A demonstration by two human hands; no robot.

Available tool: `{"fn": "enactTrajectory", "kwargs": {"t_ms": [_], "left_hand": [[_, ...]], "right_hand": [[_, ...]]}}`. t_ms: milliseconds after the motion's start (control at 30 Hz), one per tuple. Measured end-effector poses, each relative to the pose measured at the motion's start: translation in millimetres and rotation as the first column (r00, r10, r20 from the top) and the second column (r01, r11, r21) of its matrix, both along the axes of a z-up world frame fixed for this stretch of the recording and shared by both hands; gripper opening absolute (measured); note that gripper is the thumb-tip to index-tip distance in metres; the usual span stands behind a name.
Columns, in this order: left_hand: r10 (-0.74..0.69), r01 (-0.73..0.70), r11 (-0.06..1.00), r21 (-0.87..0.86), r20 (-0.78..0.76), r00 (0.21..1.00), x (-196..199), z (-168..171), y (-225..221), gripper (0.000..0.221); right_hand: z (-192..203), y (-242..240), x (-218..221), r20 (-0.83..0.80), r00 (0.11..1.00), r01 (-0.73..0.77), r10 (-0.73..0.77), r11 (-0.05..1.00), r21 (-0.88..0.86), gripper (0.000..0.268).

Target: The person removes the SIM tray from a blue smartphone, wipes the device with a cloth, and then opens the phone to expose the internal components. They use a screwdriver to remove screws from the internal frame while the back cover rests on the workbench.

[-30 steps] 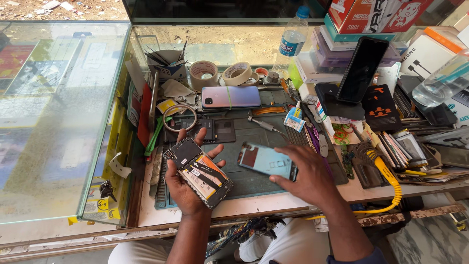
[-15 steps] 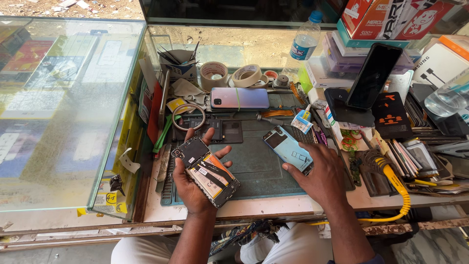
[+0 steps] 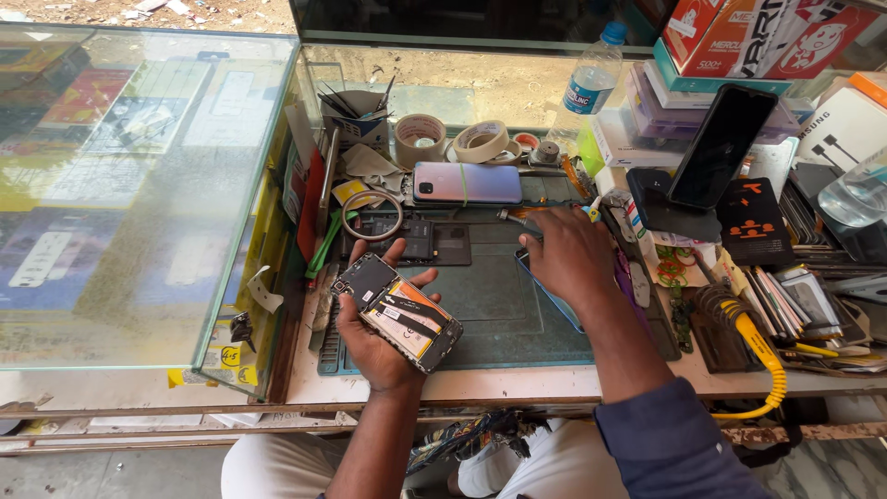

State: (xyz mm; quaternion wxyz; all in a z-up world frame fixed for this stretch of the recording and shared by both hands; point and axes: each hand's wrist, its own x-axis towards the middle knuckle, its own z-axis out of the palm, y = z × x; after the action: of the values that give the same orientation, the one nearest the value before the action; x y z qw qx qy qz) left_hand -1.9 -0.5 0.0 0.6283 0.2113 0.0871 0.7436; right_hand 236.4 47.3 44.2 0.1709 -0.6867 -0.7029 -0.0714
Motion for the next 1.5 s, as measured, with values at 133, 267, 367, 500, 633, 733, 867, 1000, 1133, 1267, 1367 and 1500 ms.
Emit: {"fn": "enactTrajectory", "kwargs": {"t_ms": [133,267,367,500,633,733,867,1000,1133,1267,1367,1500], "left_hand": [[0.01,-0.013,0.999,0.029,0.11,0.994,-3,-5,5,0.065],[-0.034,0.026,0.999,0.047,0.168,0.985,-6,-8,8,0.065],[-0.072,0.066,0.997,0.049,0.151,0.986,-5,-6,7,0.067],[-0.124,0.12,0.992,0.038,0.116,0.986,-7,3,2,0.069],[-0.091,0.075,0.988,0.133,0.115,0.989,-26,19,-13,0.075],[-0.097,0.076,0.979,0.188,0.104,0.99,-50,28,-29,0.079],[-0.089,0.079,0.988,0.134,0.07,0.994,-62,31,-51,0.085],[-0.057,0.049,0.991,0.123,0.065,0.996,-62,20,-60,0.088],[-0.061,0.057,0.996,0.071,0.058,0.996,-66,13,-62,0.088],[-0.129,0.129,0.992,-0.002,0.029,0.991,-81,20,-66,0.089],[-0.122,0.126,0.992,-0.024,0.116,0.986,-82,21,-71,0.088],[-0.135,0.143,0.99,-0.02,0.211,0.968,-83,13,-71,0.086]], "right_hand": [[-7,22,-6,0.032,0.999,0.03,-0.029,0.999,-0.027,0.026],[-14,27,-5,-0.004,0.999,0.033,-0.033,0.999,0.024,0.018],[-11,23,-1,-0.025,0.995,-0.087,0.093,0.978,0.188,0.017],[1,8,-8,-0.181,0.92,-0.247,0.347,0.873,0.421,0.014],[9,-30,-21,-0.46,0.816,-0.239,0.349,0.93,0.28,0.011],[9,-53,-31,-0.532,0.79,-0.22,0.306,0.95,0.219,0.012],[1,-76,-35,-0.497,0.814,-0.135,0.301,0.93,0.342,0.018],[-14,-83,-33,-0.417,0.856,-0.115,0.305,0.899,0.423,0.017],[-22,-82,-29,-0.405,0.853,-0.142,0.33,0.893,0.428,0.018],[-24,-79,-30,-0.421,0.856,-0.121,0.301,0.908,0.402,0.018],[-25,-79,-30,-0.454,0.846,-0.099,0.279,0.919,0.381,0.017],[-30,-78,-27,-0.493,0.827,-0.091,0.271,0.929,0.358,0.018]]}}
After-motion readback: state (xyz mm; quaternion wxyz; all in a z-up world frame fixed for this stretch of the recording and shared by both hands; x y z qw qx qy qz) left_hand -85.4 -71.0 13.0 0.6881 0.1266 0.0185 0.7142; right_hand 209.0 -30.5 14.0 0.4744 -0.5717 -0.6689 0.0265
